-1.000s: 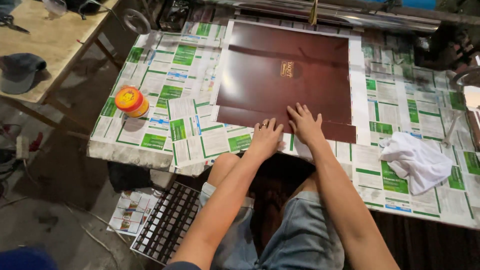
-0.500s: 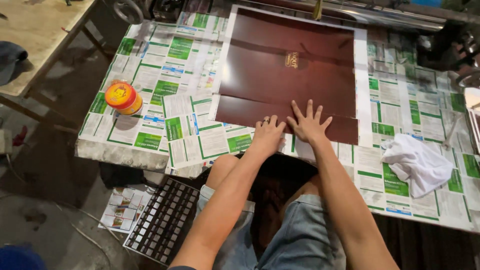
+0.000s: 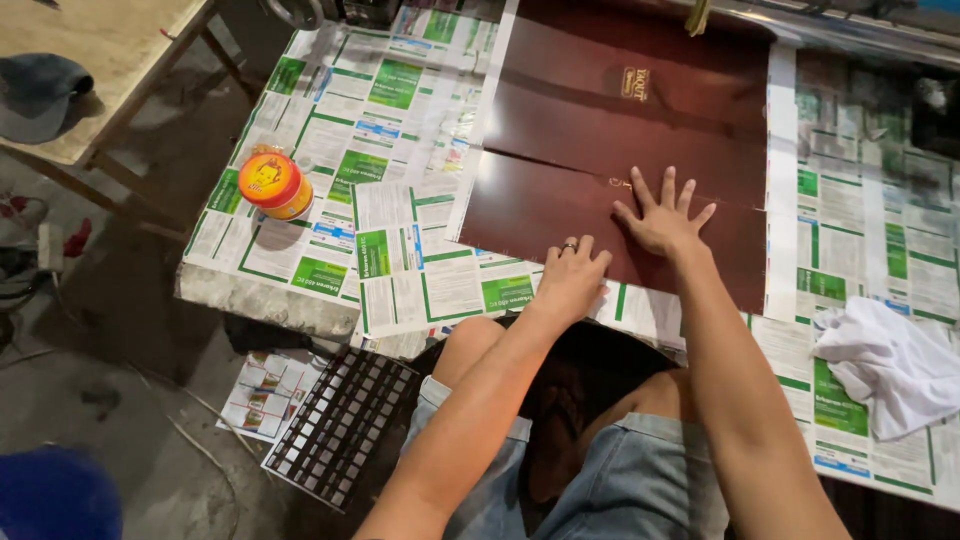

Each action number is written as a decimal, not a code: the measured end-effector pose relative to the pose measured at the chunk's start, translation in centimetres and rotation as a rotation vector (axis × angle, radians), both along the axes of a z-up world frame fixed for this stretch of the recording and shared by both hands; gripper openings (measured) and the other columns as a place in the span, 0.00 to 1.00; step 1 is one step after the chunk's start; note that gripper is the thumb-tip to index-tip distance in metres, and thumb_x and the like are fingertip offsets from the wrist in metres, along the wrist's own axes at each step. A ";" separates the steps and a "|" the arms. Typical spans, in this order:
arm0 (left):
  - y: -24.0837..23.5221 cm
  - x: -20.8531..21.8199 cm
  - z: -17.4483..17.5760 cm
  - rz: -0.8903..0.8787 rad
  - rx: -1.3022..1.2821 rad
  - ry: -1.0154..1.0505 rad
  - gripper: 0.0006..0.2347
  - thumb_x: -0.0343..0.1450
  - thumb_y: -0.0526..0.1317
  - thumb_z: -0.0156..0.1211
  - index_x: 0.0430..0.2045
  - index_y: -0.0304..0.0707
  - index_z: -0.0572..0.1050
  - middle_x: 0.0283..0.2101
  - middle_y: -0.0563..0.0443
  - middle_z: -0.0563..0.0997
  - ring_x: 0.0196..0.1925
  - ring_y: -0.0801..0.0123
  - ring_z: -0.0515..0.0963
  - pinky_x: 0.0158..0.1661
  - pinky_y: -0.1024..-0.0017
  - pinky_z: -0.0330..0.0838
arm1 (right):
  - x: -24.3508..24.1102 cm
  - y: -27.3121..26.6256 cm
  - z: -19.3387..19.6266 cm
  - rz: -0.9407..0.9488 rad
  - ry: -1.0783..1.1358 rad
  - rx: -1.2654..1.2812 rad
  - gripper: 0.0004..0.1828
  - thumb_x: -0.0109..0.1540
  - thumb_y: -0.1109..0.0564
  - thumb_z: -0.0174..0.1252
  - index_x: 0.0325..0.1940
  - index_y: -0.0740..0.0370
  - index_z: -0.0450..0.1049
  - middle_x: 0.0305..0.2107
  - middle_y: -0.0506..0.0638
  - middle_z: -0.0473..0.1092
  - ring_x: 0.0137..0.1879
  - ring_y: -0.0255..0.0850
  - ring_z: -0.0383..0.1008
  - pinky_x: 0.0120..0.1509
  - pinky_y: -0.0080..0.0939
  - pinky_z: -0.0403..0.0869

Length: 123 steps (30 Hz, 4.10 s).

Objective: The person aligns and smooths out printed cardstock sheets on a workbench before processing.

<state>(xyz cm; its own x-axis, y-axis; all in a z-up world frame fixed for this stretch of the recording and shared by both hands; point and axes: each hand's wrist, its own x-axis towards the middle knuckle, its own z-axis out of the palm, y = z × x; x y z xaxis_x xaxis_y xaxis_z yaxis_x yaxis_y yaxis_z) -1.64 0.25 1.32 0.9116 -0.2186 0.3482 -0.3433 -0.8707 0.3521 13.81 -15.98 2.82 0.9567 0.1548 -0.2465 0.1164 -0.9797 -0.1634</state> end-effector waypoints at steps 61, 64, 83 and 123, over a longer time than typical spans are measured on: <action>0.3 -0.6 -0.4 0.026 0.046 0.057 0.24 0.60 0.47 0.74 0.48 0.40 0.74 0.58 0.37 0.71 0.62 0.44 0.72 0.54 0.43 0.67 | -9.0 -0.4 -0.5 -0.025 -0.020 -0.083 0.37 0.67 0.26 0.33 0.80 0.23 0.36 0.79 0.53 0.29 0.83 0.62 0.28 0.74 0.87 0.32; 0.4 -0.2 -0.2 0.031 0.043 0.049 0.23 0.61 0.47 0.74 0.47 0.40 0.74 0.56 0.38 0.72 0.61 0.44 0.72 0.52 0.45 0.68 | -7.0 0.0 -0.3 -0.015 -0.033 -0.080 0.39 0.66 0.25 0.33 0.80 0.23 0.36 0.79 0.52 0.28 0.82 0.61 0.28 0.73 0.87 0.32; 0.5 1.2 -0.3 0.001 0.047 0.108 0.14 0.59 0.43 0.73 0.36 0.44 0.81 0.55 0.41 0.74 0.59 0.51 0.75 0.49 0.51 0.73 | 0.7 0.6 0.1 -0.024 -0.007 -0.075 0.48 0.59 0.16 0.34 0.80 0.24 0.33 0.79 0.51 0.25 0.83 0.59 0.25 0.74 0.85 0.28; -0.4 -0.9 -1.1 -0.049 0.059 -0.182 0.28 0.57 0.48 0.68 0.54 0.44 0.75 0.65 0.35 0.70 0.63 0.42 0.71 0.54 0.39 0.64 | -11.6 -2.6 2.8 0.084 -0.847 0.166 0.25 0.65 0.60 0.56 0.66 0.41 0.75 0.62 0.48 0.72 0.69 0.47 0.67 0.76 0.75 0.49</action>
<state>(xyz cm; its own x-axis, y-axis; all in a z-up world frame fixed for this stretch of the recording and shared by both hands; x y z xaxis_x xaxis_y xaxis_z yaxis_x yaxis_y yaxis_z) -2.53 -0.10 0.27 0.8223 -0.2861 0.4920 -0.4393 -0.8686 0.2291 2.20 -18.59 5.62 0.7916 0.2038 0.5761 0.3343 -0.9336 -0.1291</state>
